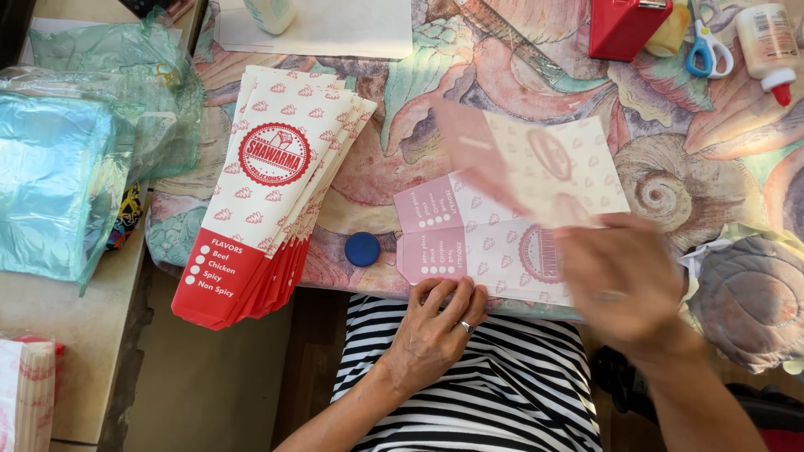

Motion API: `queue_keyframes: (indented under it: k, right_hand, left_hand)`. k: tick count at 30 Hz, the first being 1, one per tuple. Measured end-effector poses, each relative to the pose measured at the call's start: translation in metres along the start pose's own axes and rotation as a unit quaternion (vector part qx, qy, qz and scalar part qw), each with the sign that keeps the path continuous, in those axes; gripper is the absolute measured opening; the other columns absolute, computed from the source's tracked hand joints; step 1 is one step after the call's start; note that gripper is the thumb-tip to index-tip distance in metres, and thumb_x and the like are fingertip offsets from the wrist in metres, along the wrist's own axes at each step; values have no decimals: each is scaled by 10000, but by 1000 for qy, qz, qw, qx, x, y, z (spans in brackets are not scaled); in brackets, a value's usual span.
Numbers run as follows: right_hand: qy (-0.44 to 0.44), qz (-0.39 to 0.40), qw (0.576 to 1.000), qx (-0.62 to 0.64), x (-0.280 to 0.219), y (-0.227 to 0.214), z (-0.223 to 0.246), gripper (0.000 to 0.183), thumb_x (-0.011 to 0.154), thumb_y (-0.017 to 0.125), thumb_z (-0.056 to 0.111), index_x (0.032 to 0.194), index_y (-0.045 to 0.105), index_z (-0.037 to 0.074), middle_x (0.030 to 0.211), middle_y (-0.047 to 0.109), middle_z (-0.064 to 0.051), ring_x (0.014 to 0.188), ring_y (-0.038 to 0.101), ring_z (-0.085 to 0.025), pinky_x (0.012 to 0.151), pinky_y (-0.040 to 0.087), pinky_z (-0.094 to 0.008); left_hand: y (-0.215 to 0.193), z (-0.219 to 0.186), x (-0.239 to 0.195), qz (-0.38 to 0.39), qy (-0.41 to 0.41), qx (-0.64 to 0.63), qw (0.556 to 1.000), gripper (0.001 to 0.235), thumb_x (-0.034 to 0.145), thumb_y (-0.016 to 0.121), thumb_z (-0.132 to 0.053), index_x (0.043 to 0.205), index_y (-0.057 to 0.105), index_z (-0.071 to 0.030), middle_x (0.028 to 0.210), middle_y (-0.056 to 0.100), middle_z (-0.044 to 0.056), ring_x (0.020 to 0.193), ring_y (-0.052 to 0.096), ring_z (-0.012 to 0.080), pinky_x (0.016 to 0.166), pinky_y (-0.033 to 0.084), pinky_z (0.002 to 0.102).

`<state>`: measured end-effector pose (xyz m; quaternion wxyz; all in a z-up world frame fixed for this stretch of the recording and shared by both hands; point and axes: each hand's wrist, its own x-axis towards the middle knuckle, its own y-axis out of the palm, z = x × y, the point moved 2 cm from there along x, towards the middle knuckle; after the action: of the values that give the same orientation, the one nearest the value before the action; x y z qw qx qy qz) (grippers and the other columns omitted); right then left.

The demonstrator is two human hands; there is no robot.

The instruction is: Folding paper shawarma wraps and securing them with tape at a workspace.

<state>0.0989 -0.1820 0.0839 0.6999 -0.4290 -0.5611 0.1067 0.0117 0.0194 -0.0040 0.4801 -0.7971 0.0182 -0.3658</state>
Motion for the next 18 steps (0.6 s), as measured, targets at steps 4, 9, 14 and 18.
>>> queue_keyframes:
  k: [4,9,14,18]
  right_hand:
    - [-57,108,992,-23,-9,52,13,221,893,827,-28,1056,683,-65,893,714,-160,797,701,-258,822,622,-405]
    - [-58,134,989,-7,-12,60,16,68,952,644,-91,1018,659,-85,890,679,-170,779,638,-296,869,570,-437]
    - [-52,138,989,5,-9,57,15,107,949,580,-101,1002,670,-83,904,686,-181,782,629,-297,898,573,-441]
    - [49,143,982,112,-13,69,-15,200,907,704,-126,895,656,67,689,549,-41,702,536,-229,733,515,-362]
  left_hand:
    - [-11,-3,11,5,6,-13,1000,232,1071,583,-78,1222,610,95,1178,599,219,1008,606,318,899,493,444]
    - [-5,5,19,-29,-67,-93,993,138,1010,637,-9,1097,594,89,1069,609,233,813,580,301,694,514,417]
    - [1,17,33,-30,-68,-17,997,241,1043,595,-56,1235,624,88,1255,626,219,1148,608,364,986,473,458]
    - [5,20,31,2,-60,22,998,346,1070,585,-222,1194,674,89,1202,669,194,1187,618,330,1027,429,481]
